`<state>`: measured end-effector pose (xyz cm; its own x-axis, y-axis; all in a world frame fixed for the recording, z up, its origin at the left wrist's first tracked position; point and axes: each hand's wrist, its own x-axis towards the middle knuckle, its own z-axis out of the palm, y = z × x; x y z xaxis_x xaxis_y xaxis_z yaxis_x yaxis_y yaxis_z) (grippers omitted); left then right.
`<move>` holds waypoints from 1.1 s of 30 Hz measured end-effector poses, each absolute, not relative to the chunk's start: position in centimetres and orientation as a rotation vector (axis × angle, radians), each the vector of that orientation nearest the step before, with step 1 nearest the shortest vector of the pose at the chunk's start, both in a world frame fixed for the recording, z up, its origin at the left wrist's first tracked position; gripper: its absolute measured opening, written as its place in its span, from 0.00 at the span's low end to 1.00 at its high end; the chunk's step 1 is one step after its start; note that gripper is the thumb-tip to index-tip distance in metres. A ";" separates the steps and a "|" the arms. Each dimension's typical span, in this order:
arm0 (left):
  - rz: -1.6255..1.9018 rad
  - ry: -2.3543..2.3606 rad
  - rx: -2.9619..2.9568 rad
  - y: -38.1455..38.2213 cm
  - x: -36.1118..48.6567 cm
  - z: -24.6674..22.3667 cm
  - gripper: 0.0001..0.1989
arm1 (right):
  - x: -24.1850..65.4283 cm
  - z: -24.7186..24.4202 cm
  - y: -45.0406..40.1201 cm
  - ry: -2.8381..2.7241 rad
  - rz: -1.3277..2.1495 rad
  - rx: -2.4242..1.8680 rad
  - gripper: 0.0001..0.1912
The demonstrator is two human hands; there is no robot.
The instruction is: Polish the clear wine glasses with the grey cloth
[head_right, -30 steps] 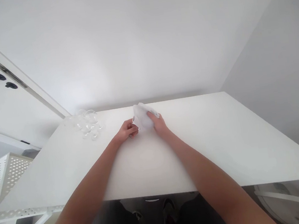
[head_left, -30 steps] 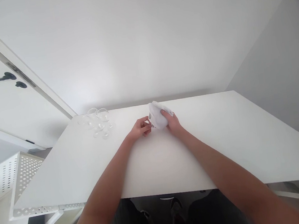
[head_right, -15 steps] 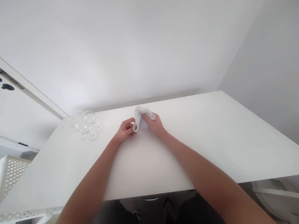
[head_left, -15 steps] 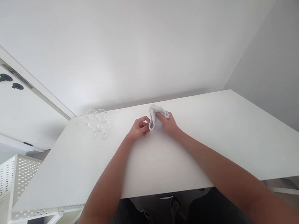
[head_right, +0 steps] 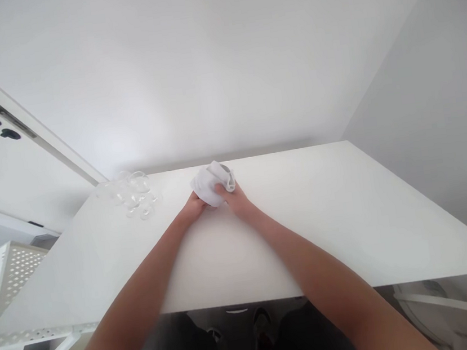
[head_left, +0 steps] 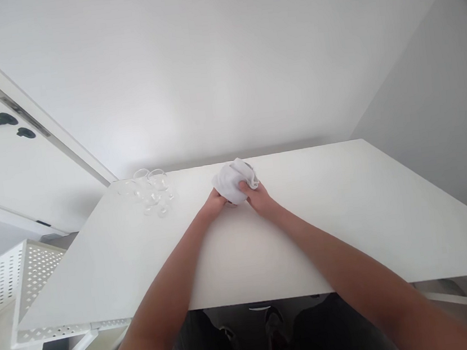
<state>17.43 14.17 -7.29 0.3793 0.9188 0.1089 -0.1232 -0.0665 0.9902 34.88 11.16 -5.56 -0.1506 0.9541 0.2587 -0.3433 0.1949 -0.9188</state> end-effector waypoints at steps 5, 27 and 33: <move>1.042 0.760 1.455 14.3 17.6 -7.3 0.29 | 35.0 -5.9 11.5 -1.235 1.173 -0.819 0.37; 1.090 0.553 1.284 13.2 17.1 -4.9 0.36 | 35.0 -5.7 11.2 -1.184 1.539 -0.854 0.29; 1.112 0.435 1.295 12.9 16.7 -4.2 0.39 | 34.8 -4.7 10.1 -1.342 1.601 -0.779 0.29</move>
